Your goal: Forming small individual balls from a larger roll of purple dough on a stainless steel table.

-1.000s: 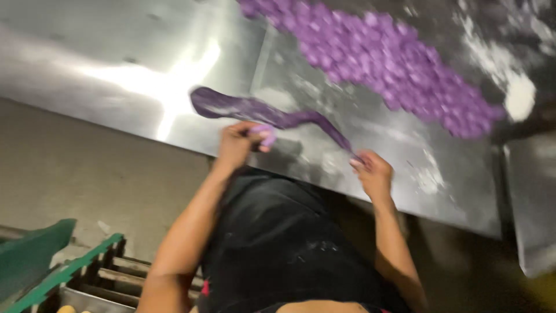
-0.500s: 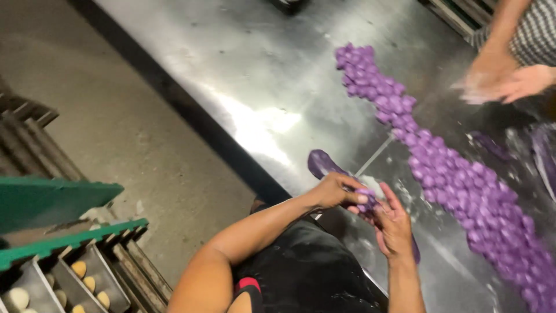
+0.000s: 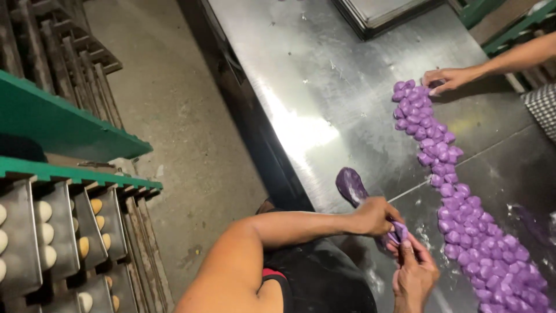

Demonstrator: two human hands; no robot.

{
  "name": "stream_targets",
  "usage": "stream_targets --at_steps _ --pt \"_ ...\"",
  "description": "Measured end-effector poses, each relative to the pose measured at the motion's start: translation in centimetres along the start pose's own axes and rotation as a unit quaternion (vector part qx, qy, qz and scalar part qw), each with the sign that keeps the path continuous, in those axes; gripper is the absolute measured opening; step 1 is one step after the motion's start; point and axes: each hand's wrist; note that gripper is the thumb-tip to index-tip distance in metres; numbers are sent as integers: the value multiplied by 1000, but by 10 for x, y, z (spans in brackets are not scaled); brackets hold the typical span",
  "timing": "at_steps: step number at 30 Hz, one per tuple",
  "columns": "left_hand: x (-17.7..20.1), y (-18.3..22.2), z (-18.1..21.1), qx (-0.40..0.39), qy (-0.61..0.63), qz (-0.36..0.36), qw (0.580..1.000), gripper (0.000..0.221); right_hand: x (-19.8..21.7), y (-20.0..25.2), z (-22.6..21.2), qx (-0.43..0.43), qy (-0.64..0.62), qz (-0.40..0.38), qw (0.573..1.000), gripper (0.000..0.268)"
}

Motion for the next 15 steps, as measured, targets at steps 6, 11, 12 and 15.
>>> stream_targets --at_steps 6,11,12,15 --pt "-37 24 54 25 -45 -72 996 31 54 16 9 134 173 -9 976 27" --pt "-47 38 64 13 19 -34 999 18 54 52 -52 308 422 -60 851 34" --pt "-58 44 60 19 40 -5 999 18 54 61 -62 347 471 -88 806 37" --pt "-81 61 71 -29 -9 -31 999 28 80 67 -65 345 465 -64 813 27"
Point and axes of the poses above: each hand's wrist, its own y-axis away from the middle knuckle, its own x-axis out of the back of the hand, z = x × y, and after that the axes turned 6 degrees about x, right-handed
